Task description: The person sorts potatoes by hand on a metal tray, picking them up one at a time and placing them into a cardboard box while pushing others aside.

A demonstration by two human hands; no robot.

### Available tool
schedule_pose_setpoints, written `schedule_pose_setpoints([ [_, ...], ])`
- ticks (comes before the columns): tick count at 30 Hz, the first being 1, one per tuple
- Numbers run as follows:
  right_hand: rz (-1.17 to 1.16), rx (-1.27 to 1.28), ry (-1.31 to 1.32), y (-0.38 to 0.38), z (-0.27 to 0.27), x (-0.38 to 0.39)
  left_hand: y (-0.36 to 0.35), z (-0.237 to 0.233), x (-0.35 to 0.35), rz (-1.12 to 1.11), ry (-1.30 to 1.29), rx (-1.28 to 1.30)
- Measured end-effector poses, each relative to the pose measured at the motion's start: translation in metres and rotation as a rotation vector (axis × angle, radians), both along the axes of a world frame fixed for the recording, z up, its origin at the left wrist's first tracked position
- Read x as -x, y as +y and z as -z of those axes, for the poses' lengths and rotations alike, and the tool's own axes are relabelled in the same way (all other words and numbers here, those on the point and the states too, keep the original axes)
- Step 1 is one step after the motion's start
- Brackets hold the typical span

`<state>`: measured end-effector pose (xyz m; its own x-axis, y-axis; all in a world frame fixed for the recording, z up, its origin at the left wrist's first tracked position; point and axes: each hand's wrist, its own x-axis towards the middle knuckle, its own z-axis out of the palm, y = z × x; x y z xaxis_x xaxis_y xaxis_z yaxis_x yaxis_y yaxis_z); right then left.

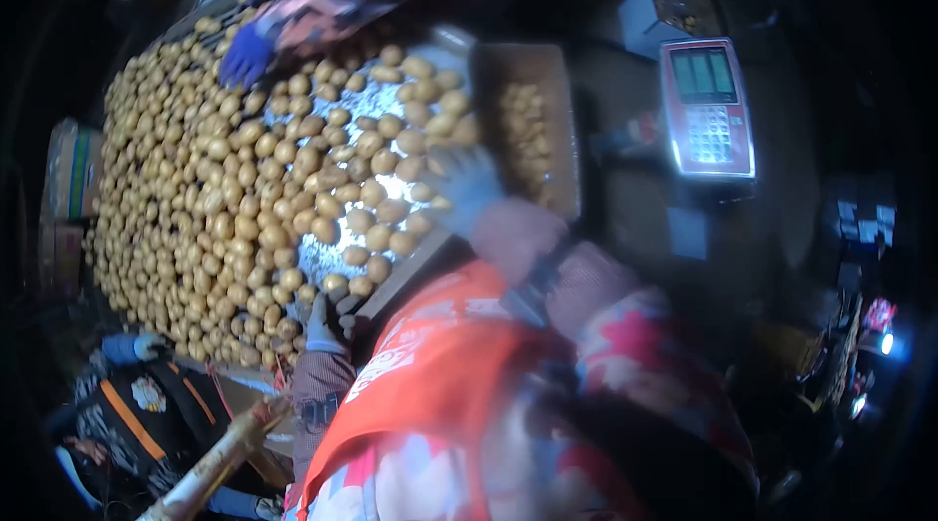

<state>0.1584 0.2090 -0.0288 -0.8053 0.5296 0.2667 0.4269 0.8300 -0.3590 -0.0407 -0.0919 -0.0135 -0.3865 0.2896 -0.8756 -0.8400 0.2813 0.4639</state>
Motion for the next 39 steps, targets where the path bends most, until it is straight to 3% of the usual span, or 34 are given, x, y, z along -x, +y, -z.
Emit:
schedule_pose_setpoints([
  [3, 0.270, -0.147, -0.094, 0.006, 0.004, -0.006, 0.001, 0.006, 0.009, -0.068, -0.123, 0.001],
  [6, -0.060, 0.134, -0.130, -0.019, 0.001, 0.032, 0.004, 0.005, 0.006, -0.089, -0.097, 0.028],
  [9, -0.334, -0.002, 0.020, -0.041, -0.004, 0.063, -0.016, 0.029, 0.018, -0.129, -0.162, -0.035],
  [12, -0.364, 0.094, 0.125, -0.017, 0.015, 0.068, -0.003, 0.014, 0.008, -0.141, -0.058, 0.059],
  [13, -0.345, 0.055, 0.195, -0.012, 0.033, 0.064, 0.020, -0.007, -0.003, -0.221, -0.017, 0.147],
  [14, -0.277, 0.078, 0.156, -0.007, 0.035, 0.055, -0.017, 0.036, 0.011, -0.177, -0.042, 0.042],
  [18, -0.145, -0.083, 0.001, 0.029, 0.011, 0.038, -0.012, 0.022, 0.003, -0.186, 0.047, 0.024],
  [22, -0.069, -0.048, -0.074, 0.052, 0.001, 0.039, 0.001, 0.001, -0.002, -0.261, 0.033, 0.035],
  [23, -0.129, -0.110, 0.005, 0.047, -0.006, 0.058, 0.002, -0.002, -0.003, -0.278, 0.049, 0.029],
  [24, -0.196, 0.089, 0.040, 0.033, -0.001, 0.076, 0.005, -0.005, -0.002, -0.309, 0.062, 0.054],
  [26, -0.467, 0.187, 0.100, 0.001, 0.020, 0.109, 0.010, -0.009, -0.004, -0.362, 0.080, 0.107],
  [27, -0.670, 0.075, 0.132, -0.010, 0.028, 0.125, 0.011, -0.006, -0.005, -0.343, 0.099, 0.140],
  [30, -0.544, -0.082, 0.059, -0.013, -0.004, 0.167, 0.008, 0.009, -0.005, -0.288, 0.159, 0.209],
  [32, -0.452, -0.074, -0.044, 0.008, 0.035, 0.205, 0.002, 0.018, -0.004, -0.281, 0.156, 0.204],
  [34, -0.575, -0.120, -0.200, 0.053, 0.016, 0.214, 0.002, 0.009, 0.000, -0.278, 0.059, 0.170],
  [37, -0.469, -0.236, -0.078, 0.096, 0.008, 0.210, 0.006, 0.004, 0.001, -0.285, 0.033, 0.143],
  [39, -0.385, -0.115, -0.043, 0.107, 0.016, 0.201, 0.002, 0.009, -0.002, -0.259, 0.086, 0.152],
])
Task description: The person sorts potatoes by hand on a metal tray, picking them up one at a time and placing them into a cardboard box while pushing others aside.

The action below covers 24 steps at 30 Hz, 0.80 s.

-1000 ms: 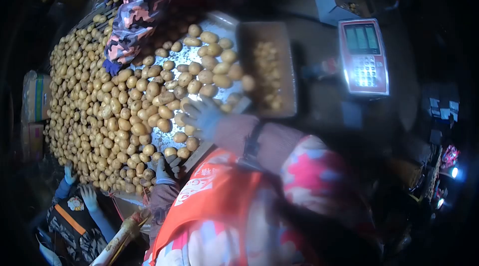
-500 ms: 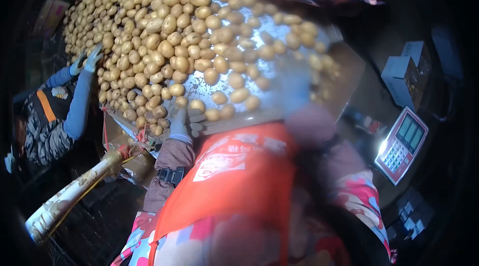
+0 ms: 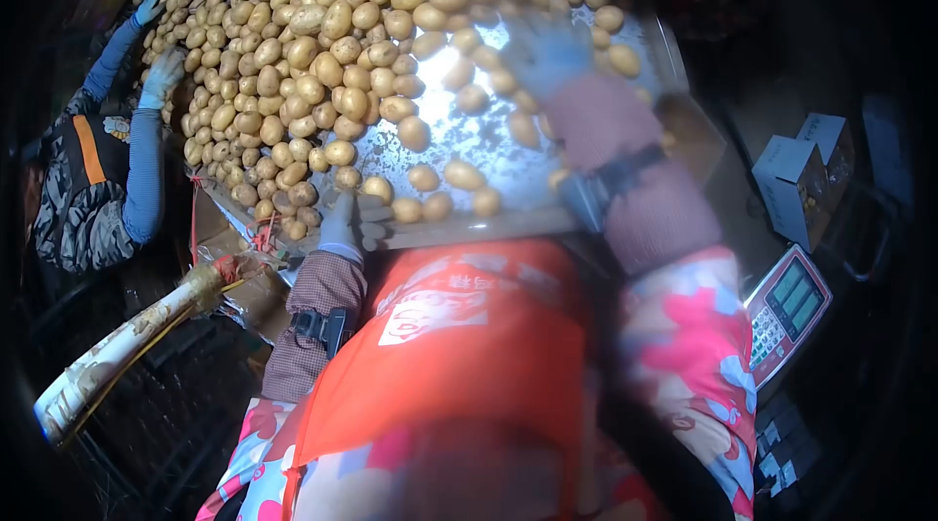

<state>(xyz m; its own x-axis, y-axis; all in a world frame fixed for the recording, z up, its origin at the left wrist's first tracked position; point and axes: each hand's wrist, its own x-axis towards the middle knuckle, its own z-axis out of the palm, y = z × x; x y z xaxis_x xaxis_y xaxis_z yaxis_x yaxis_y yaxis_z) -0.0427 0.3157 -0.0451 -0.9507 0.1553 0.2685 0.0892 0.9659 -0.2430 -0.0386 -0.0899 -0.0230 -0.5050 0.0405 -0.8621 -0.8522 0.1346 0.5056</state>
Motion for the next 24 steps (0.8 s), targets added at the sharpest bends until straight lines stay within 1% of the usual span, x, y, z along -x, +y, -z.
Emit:
schedule_pose_setpoints([
  [2, 0.055, -0.053, -0.186, -0.030, -0.020, -0.020, -0.009, 0.014, -0.003, 0.062, 0.056, 0.022],
  [4, 0.001, 0.078, -0.337, -0.054, -0.036, -0.042, -0.005, 0.008, 0.004, 0.088, -0.009, -0.008],
  [5, -0.090, 0.245, -0.405, -0.065, -0.035, -0.057, -0.003, 0.002, 0.004, 0.098, -0.046, -0.017],
  [6, -0.162, 0.158, -0.230, -0.081, -0.035, -0.078, 0.000, -0.004, 0.005, 0.083, -0.045, -0.012],
  [7, -0.207, 0.169, -0.206, -0.087, -0.032, -0.086, 0.005, -0.009, 0.005, 0.068, -0.046, -0.007],
  [8, -0.252, 0.180, -0.183, -0.093, -0.032, -0.091, 0.008, -0.013, 0.004, 0.053, -0.053, -0.001],
  [9, -0.268, 0.283, -0.311, -0.089, -0.033, -0.091, 0.009, -0.014, 0.004, 0.034, -0.045, -0.001],
  [11, -0.172, 0.321, -0.441, -0.061, -0.048, -0.086, 0.010, -0.015, 0.002, -0.010, -0.033, 0.004],
  [13, 0.138, 0.703, 0.037, 0.008, -0.013, -0.065, 0.010, -0.016, 0.001, -0.046, -0.011, -0.019],
  [16, 0.449, 0.533, -0.323, 0.095, -0.053, 0.008, 0.007, -0.015, 0.000, -0.057, -0.001, -0.018],
  [17, 0.591, 0.493, -0.561, 0.110, -0.048, 0.040, 0.007, -0.014, 0.001, -0.050, -0.002, -0.013],
  [18, 0.646, 0.815, -0.474, 0.104, -0.031, 0.055, 0.006, -0.010, 0.000, -0.062, 0.026, 0.020],
  [20, 0.475, 0.713, -0.377, 0.079, -0.001, 0.089, 0.007, -0.015, 0.001, -0.042, 0.005, 0.044],
  [22, 0.278, 0.183, -0.309, 0.042, 0.019, 0.094, 0.010, -0.014, 0.005, -0.041, 0.002, 0.062],
  [23, 0.304, 0.075, -0.265, 0.001, 0.001, 0.078, 0.010, -0.011, 0.005, -0.058, 0.006, 0.073],
  [24, 0.187, -0.054, -0.151, -0.007, 0.023, 0.058, 0.009, -0.010, 0.002, -0.076, 0.008, 0.084],
])
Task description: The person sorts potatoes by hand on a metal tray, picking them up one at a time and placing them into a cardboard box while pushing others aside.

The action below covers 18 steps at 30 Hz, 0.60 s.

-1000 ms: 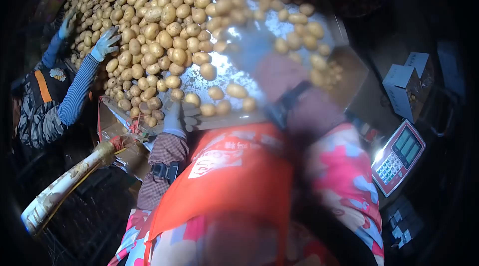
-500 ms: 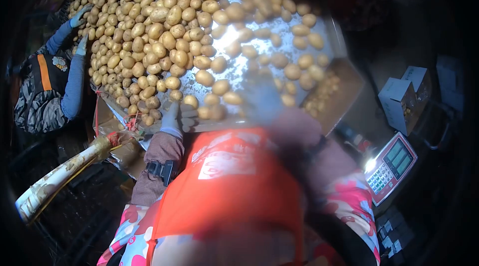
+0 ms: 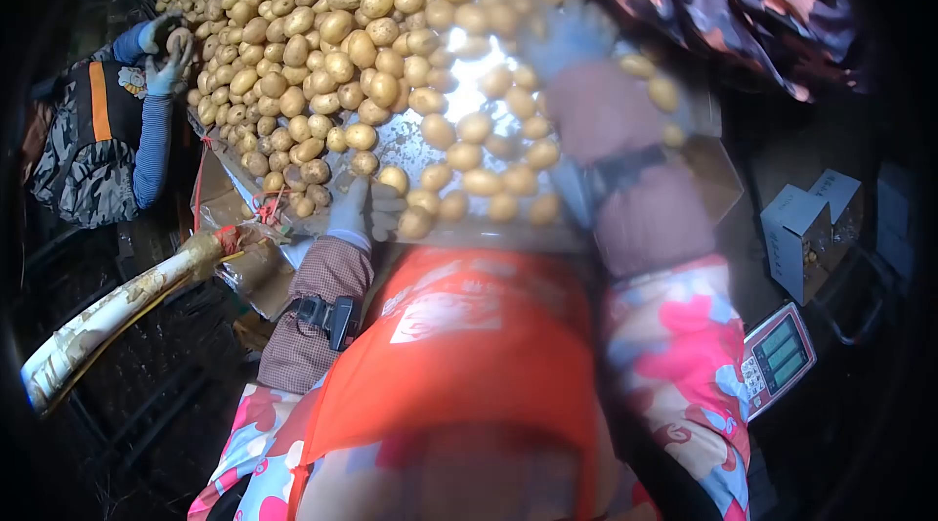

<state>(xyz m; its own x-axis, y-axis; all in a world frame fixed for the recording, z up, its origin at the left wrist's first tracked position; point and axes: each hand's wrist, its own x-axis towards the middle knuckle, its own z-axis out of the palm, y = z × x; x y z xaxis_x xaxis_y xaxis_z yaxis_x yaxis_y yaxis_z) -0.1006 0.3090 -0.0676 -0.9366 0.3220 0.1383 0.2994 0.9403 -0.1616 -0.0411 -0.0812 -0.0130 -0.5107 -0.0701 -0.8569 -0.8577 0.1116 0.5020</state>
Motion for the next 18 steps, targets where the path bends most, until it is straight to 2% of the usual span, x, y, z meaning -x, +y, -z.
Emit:
schedule_pose_setpoints([
  [1, -0.128, -0.132, 0.104, -0.006, 0.020, -0.017, 0.001, -0.004, 0.000, 0.002, 0.000, -0.017],
  [3, -0.176, 0.118, -0.009, -0.015, -0.033, -0.052, 0.004, -0.012, -0.001, 0.007, 0.000, -0.063],
  [6, -0.202, 0.100, 0.128, -0.001, -0.025, -0.117, -0.005, -0.005, -0.005, -0.066, -0.005, -0.206],
  [9, -0.236, 0.288, 0.087, -0.015, -0.046, -0.178, 0.010, 0.002, -0.036, 0.292, 0.614, 0.071],
  [12, -0.345, 0.336, 0.006, -0.033, -0.061, -0.222, 0.039, -0.064, -0.036, 1.195, 1.130, 0.468],
  [15, -0.129, 0.655, -0.137, -0.004, -0.051, -0.240, 0.024, -0.032, -0.033, 1.276, 0.981, 0.392],
  [17, 0.059, 0.386, -0.016, 0.037, -0.029, -0.236, 0.016, -0.021, -0.025, 1.341, 0.932, 0.301],
  [18, 0.145, 0.512, 0.065, 0.045, -0.052, -0.210, 0.015, -0.020, -0.020, 1.348, 0.914, 0.244],
])
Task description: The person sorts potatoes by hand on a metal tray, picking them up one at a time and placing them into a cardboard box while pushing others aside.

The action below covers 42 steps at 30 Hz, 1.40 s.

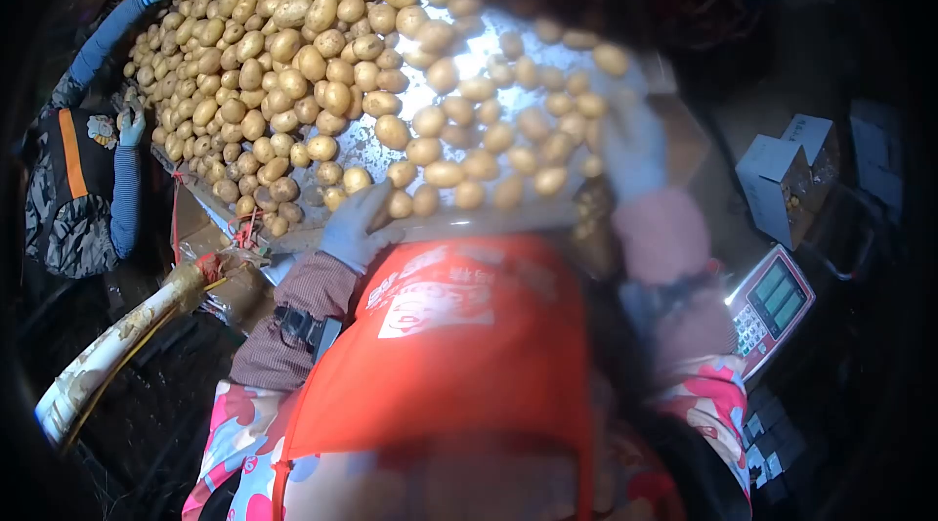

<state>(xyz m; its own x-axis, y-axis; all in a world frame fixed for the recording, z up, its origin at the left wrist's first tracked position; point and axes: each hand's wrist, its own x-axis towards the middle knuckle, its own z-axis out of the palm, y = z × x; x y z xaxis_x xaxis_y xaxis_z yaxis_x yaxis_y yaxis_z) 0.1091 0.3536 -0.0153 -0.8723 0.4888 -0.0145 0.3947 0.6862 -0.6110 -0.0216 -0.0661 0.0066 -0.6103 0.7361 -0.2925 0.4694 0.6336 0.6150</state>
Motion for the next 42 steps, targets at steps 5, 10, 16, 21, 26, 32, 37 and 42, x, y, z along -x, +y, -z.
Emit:
schedule_pose_setpoints([
  [5, -0.054, -0.551, -0.290, 0.068, 0.040, 0.080, 0.029, -0.013, 0.041, -0.392, 0.090, -0.067],
  [10, 0.213, -0.098, -0.235, 0.042, 0.021, 0.098, 0.053, -0.010, 0.057, -0.667, 0.085, -0.296],
  [16, -0.364, 0.449, 0.009, -0.089, -0.015, 0.025, 0.097, -0.043, -0.011, -0.990, -1.651, -0.662],
  [21, -0.345, 0.176, -0.259, -0.109, 0.003, 0.015, 0.043, 0.034, -0.023, -1.013, -1.941, -0.812],
  [26, -0.170, -0.081, -0.006, -0.048, 0.022, 0.108, 0.016, 0.005, -0.025, -1.080, -1.812, -0.838],
  [32, -0.232, 0.282, -0.015, -0.155, -0.028, 0.201, -0.020, 0.024, -0.041, -0.952, -1.452, -0.865],
  [37, -0.808, -0.324, 0.304, -0.211, 0.015, 0.157, -0.038, -0.019, -0.042, -0.582, -0.542, -0.511],
  [42, -0.836, -0.299, 0.122, -0.142, -0.013, 0.111, -0.138, -0.004, -0.063, -1.119, -0.561, -0.698],
])
